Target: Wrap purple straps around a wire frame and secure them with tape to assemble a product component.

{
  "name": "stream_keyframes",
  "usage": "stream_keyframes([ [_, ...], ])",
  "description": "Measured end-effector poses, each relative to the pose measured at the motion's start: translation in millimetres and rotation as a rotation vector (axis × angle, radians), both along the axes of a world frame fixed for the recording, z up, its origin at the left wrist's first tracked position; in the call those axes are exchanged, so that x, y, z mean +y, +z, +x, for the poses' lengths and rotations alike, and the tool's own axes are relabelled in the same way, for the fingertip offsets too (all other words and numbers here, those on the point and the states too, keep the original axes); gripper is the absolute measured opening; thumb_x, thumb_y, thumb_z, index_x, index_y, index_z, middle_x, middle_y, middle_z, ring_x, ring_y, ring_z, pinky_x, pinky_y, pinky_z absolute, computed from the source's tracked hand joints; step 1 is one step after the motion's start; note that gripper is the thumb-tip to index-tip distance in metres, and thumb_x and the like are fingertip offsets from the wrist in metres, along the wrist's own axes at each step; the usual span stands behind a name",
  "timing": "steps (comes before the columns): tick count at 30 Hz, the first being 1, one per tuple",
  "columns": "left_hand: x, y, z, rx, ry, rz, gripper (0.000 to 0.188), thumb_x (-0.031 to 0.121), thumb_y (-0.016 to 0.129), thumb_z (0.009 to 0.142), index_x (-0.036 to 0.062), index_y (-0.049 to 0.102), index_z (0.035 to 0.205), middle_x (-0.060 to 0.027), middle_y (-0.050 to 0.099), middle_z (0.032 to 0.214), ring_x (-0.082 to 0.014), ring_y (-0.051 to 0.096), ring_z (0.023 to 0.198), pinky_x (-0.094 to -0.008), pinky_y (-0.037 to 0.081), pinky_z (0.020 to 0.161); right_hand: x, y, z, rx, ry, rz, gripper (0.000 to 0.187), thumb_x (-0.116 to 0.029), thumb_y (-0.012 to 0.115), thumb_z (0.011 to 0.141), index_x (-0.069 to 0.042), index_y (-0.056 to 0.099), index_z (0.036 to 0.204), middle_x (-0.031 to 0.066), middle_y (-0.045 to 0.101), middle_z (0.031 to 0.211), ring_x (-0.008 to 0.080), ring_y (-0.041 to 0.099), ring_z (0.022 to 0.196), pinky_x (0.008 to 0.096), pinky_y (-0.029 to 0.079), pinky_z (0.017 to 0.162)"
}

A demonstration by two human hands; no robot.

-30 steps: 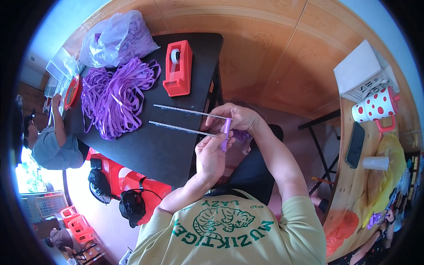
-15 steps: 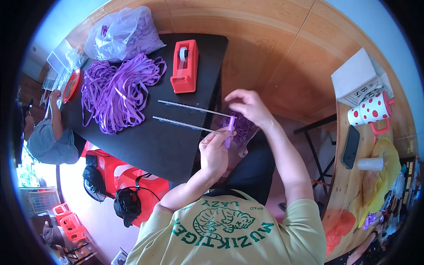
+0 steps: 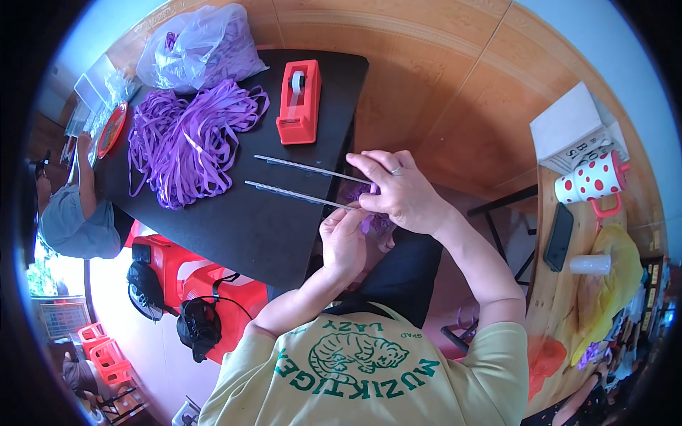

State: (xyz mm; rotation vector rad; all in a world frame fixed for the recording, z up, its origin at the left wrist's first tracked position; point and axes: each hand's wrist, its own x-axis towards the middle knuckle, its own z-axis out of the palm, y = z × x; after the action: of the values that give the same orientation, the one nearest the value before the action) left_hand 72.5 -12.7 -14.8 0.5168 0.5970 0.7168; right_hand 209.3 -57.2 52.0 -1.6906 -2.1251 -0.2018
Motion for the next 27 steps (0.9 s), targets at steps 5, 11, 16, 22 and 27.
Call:
stream_keyframes([
  [5, -1.5, -3.3, 2.1, 0.009, 0.004, -0.010, 0.007, 0.002, 0.061, 0.083, 0.0014, 0.068, 0.085, -0.0050, 0.067, 0.077, -0.0036, 0.045, 0.046, -0.0181, 0.031, 0.037, 10.4, 8.6, 21.1, 0.283, -0.040, -0.130, 0.019, 0.003, 0.061, 0.068, -0.007, 0.065, 0.083, 0.0095, 0.047, 0.135, 0.0330, 0.041, 0.120, 0.0434, 0.032, 0.100],
  [11, -1.8, -5.3, 3.3, -0.017, 0.033, 0.004, 0.005, 0.001, 0.063, 0.082, 0.0009, 0.068, 0.081, -0.0050, 0.067, 0.078, -0.0031, 0.044, 0.046, -0.0182, 0.031, 0.036, 29.5, 12.3, 19.7, 0.218, 0.016, -0.507, 0.012, -0.007, 0.056, 0.084, -0.009, 0.067, 0.090, 0.0133, 0.031, 0.146, 0.0341, 0.024, 0.135, 0.0503, 0.027, 0.104],
  [16, -2.8, -5.8, 4.7, 0.000, 0.057, 0.026, 0.004, 0.001, 0.064, 0.082, 0.0006, 0.068, 0.081, -0.0023, 0.065, 0.076, -0.0025, 0.047, 0.052, -0.0175, 0.033, 0.044, 34.0, 26.0, 12.7, 0.030, 0.011, -0.685, 0.013, -0.013, 0.055, 0.087, -0.011, 0.068, 0.090, 0.0163, 0.024, 0.149, 0.0348, 0.015, 0.140, 0.0566, 0.024, 0.103],
  [22, -2.2, -6.9, 3.2, -0.005, 0.032, 0.030, 0.005, 0.001, 0.063, 0.082, 0.0001, 0.068, 0.082, -0.0018, 0.065, 0.074, -0.0027, 0.048, 0.054, -0.0172, 0.034, 0.046, 36.7, 25.8, 9.1, 0.054, -0.015, -0.687, 0.006, -0.007, 0.058, 0.081, -0.009, 0.064, 0.081, 0.0169, 0.025, 0.149, 0.0351, 0.016, 0.140, 0.0563, 0.024, 0.102],
  [27, -1.4, -4.5, 2.3, 0.002, 0.017, 0.025, 0.005, 0.001, 0.062, 0.082, -0.0001, 0.067, 0.081, -0.0053, 0.067, 0.077, -0.0040, 0.049, 0.051, -0.0180, 0.034, 0.042, 31.9, 21.3, 12.1, 0.134, -0.004, -0.631, 0.004, -0.006, 0.062, 0.078, -0.009, 0.062, 0.076, 0.0148, 0.026, 0.148, 0.0354, 0.017, 0.139, 0.0540, 0.025, 0.102],
])
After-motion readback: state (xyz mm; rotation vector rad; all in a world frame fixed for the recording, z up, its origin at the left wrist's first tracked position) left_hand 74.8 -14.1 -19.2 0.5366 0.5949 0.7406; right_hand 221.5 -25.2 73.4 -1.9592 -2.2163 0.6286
